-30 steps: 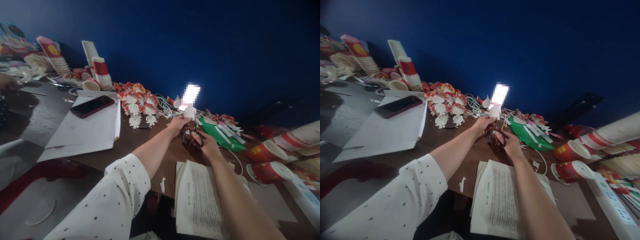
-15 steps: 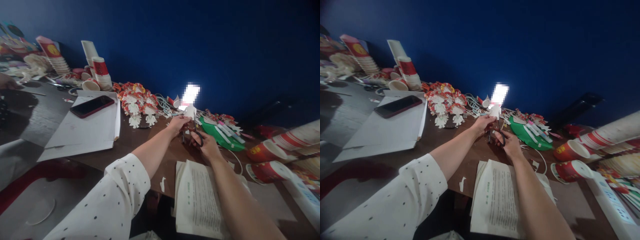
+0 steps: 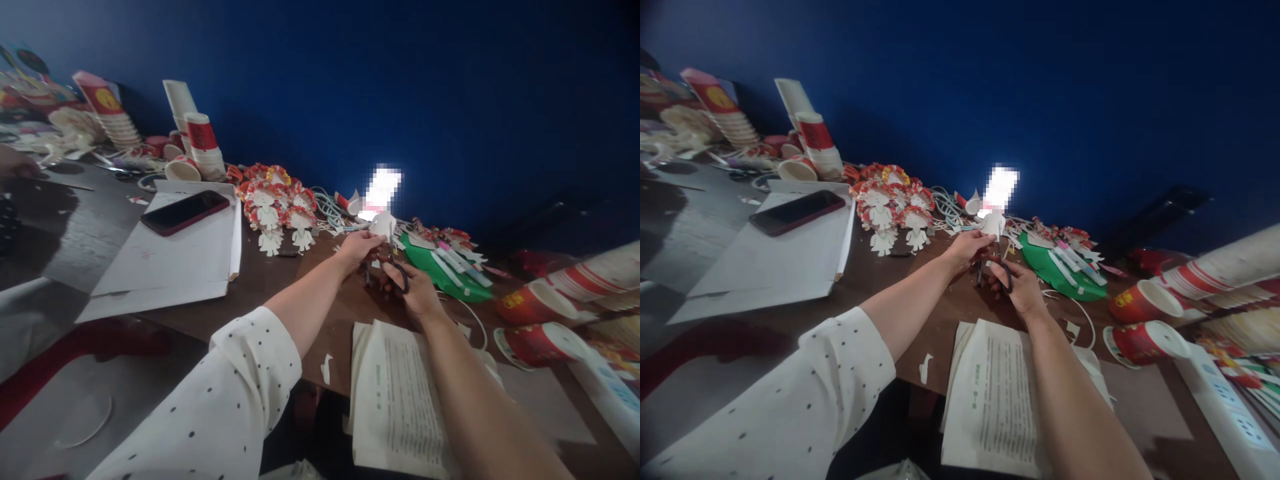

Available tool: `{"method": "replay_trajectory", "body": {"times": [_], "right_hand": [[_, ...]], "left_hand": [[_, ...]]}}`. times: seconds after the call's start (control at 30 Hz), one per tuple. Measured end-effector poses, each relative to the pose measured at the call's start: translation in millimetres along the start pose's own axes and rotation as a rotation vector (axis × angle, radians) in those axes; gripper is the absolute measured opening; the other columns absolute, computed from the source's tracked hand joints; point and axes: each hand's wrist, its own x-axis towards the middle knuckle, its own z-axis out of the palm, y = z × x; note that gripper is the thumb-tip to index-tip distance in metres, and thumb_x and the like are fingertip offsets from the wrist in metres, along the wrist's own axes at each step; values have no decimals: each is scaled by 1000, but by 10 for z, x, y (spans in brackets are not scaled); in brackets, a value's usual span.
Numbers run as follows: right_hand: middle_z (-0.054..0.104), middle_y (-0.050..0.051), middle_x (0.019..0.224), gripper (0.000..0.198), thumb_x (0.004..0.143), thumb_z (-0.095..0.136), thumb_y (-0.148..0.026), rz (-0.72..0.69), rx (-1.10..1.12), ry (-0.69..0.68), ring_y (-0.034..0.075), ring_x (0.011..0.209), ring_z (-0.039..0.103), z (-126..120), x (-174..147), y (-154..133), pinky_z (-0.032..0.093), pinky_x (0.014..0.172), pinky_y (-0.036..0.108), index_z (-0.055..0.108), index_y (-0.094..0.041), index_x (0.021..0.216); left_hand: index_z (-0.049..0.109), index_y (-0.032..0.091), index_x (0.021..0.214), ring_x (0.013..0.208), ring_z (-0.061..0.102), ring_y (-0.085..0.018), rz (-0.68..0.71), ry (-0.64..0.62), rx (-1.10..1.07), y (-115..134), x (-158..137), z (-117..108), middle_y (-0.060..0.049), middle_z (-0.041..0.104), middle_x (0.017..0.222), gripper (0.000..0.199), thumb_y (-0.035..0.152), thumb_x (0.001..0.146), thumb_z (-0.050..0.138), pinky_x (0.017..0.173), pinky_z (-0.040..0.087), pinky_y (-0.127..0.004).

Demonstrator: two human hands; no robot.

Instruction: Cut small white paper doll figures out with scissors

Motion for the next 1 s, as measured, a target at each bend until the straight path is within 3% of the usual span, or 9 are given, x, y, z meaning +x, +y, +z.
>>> {"method": "replay_trajectory", "body": {"times": [0.13,0.57,0.77,1.0], "right_hand": [[67,3,68,57,71,79,-62,-7,-32,-4,14,56,54,-5,-14,-32,43,49,26,78,-15,104],[63,2,63,57,74,74,-66,-55,-115,19,14,55,52,-8,-30,-52,40,52,27,79,-15,99],[62,1,61,56,77,74,-64,-85,-129,14,13,55,51,-20,-11,-21,39,54,27,79,-15,104],[64,0,63,56,76,75,-62,-56,-100,4,14,55,53,-29,5,8,39,51,26,79,-17,109]], "left_hand": [[58,13,74,47,50,-3,39,-27,97,-14,15,-17,2,62,61,19,16,84,74,56,40,-18],[60,11,71,49,48,-3,29,-38,44,-2,1,-15,0,61,62,21,17,81,78,52,37,-17],[59,11,72,50,49,-3,30,-38,28,5,-8,-14,-1,62,64,19,13,88,69,51,36,-16],[60,11,71,51,50,-3,29,-19,31,10,-30,-5,0,63,65,18,14,84,73,53,38,-18]]}}
